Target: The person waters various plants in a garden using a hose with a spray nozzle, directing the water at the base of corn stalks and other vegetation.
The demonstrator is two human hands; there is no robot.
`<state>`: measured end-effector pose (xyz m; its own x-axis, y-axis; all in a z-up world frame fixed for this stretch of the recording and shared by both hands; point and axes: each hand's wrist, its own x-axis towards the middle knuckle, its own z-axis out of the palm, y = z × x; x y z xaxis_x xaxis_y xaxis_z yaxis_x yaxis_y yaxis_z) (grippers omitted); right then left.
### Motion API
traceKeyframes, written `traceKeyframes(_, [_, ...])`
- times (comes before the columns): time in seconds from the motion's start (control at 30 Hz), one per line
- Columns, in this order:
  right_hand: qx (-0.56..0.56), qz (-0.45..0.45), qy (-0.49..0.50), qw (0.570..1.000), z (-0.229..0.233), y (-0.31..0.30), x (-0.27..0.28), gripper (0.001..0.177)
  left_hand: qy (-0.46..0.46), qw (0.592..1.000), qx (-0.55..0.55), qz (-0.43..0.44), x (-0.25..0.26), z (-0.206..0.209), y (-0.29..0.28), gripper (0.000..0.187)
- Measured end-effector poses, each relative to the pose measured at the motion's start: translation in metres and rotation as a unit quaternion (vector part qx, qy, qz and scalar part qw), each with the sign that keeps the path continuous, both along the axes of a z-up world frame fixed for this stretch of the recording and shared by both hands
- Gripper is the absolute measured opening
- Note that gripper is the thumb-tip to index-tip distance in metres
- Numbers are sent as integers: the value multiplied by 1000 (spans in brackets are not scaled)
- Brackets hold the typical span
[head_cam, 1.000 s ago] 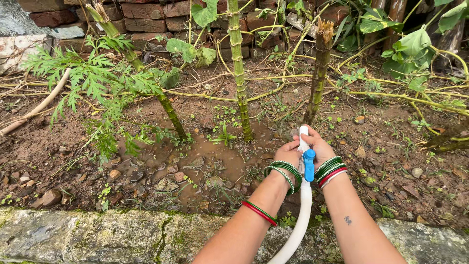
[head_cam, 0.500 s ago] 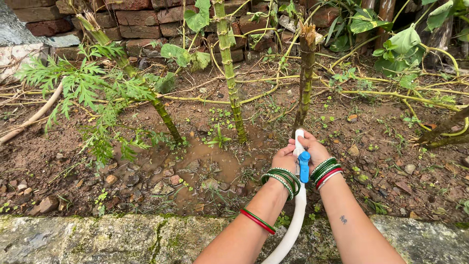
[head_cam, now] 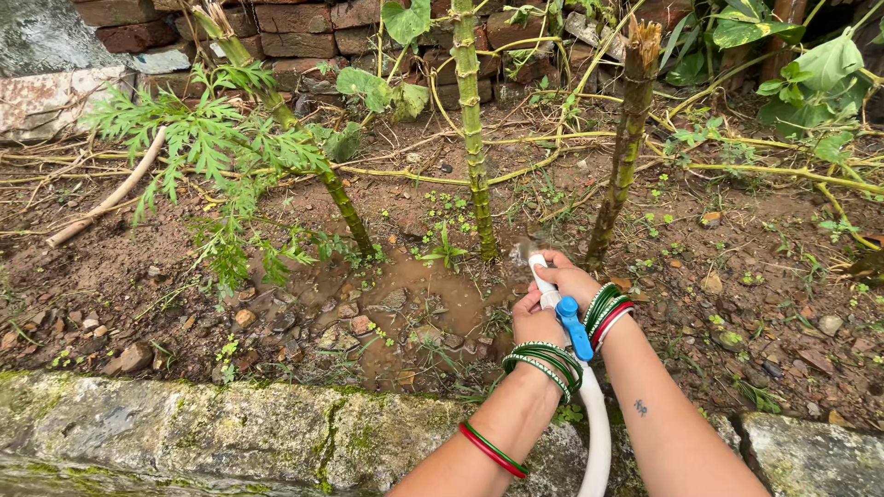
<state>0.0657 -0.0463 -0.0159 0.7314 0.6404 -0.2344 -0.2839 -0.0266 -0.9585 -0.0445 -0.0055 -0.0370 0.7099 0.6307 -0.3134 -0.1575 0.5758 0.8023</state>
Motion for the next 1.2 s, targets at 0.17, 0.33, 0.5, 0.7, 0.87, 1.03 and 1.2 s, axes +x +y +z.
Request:
traceKeyframes(0.17, [3,44,31,999,3,30,-24,45,59,993,54,89,-16,-10,16,36])
traceKeyframes(0.33, [4,51,34,998,8,36,-30,42,20,998,24,55,-6,-35,32,41])
traceKeyframes(0.5, [-6,13,10,1000,5,23,-19,39,29,997,64,19,-9,-26,28,41])
traceKeyframes(0.7, [15,-10,-4,1000,2,5,-10,37,131,974,184,25,-14,3,32,25])
traceKeyframes(0.87, [18,-57,-24,998,23,-7,-28,35,-66,997,13,39,30,-2,39,31])
traceKeyframes(1.03, [69,-100,-10,993,29,-29,-35,32,-117,990,-18,-75,78,-17,27,32])
traceKeyframes(1.2, [56,-150,-44,986,13,-58,-17,31,-157,979,-18,-131,101,-32,-3,35])
